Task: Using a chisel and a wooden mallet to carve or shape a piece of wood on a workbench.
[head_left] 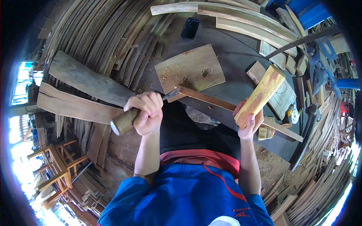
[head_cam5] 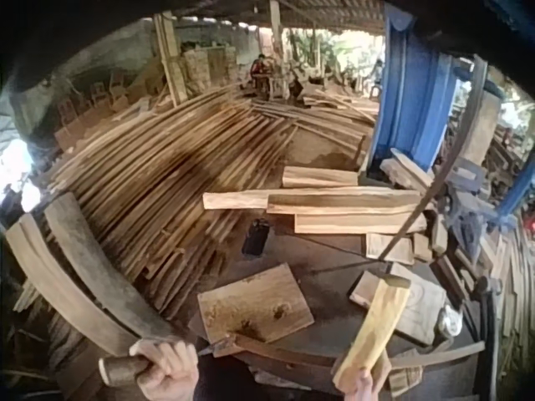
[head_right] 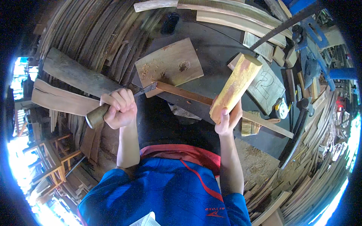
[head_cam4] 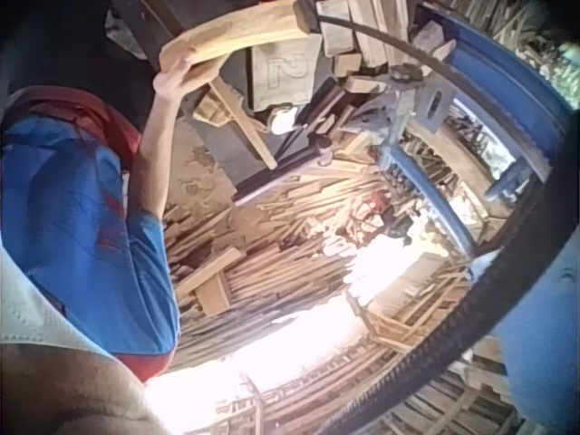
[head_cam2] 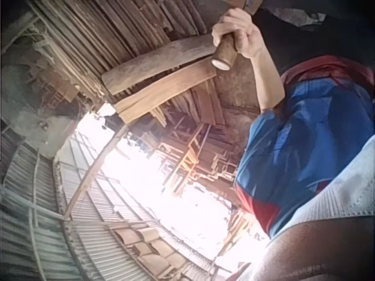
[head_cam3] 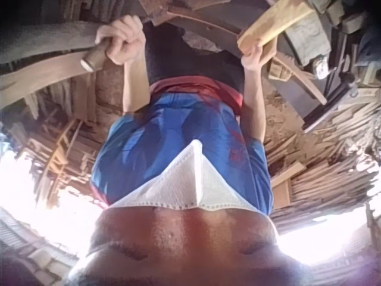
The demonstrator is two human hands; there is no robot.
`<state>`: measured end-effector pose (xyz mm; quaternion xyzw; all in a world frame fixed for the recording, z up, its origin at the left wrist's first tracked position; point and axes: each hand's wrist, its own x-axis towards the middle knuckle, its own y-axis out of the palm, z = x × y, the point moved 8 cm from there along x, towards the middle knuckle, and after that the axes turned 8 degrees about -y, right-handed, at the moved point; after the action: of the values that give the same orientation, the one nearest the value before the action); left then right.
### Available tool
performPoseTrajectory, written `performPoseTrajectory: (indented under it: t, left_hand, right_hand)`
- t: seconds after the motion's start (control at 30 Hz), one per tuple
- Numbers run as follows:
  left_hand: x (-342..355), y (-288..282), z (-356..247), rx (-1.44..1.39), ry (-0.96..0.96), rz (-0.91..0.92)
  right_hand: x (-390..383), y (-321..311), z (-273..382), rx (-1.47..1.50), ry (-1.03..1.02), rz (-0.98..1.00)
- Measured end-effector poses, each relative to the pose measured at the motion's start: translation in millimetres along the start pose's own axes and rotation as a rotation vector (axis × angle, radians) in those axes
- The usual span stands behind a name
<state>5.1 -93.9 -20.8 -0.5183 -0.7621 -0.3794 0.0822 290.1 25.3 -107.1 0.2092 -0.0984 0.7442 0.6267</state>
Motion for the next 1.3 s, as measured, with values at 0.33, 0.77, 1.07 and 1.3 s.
performPoseTrajectory:
  t: [0.33, 0.77, 1.07, 1.3]
  left_hand:
    - [-22, 17, -8, 0.199, 0.163, 0.067]
    - [-15, 9, 3, 0.098, -0.055, 0.098]
    - [-14, 14, 2, 0.139, -0.077, 0.189]
    - [-2, 4, 12, 0.089, -0.097, 0.089]
  right_hand:
    - [-1, -1, -4, 0.08, 0.054, 0.068]
    - [3, 3, 1, -0.014, -0.017, 0.045]
    - [3, -6, -8, -0.131, -0.079, 0.108]
    - [19, -7, -14, -0.089, -0.001, 0.101]
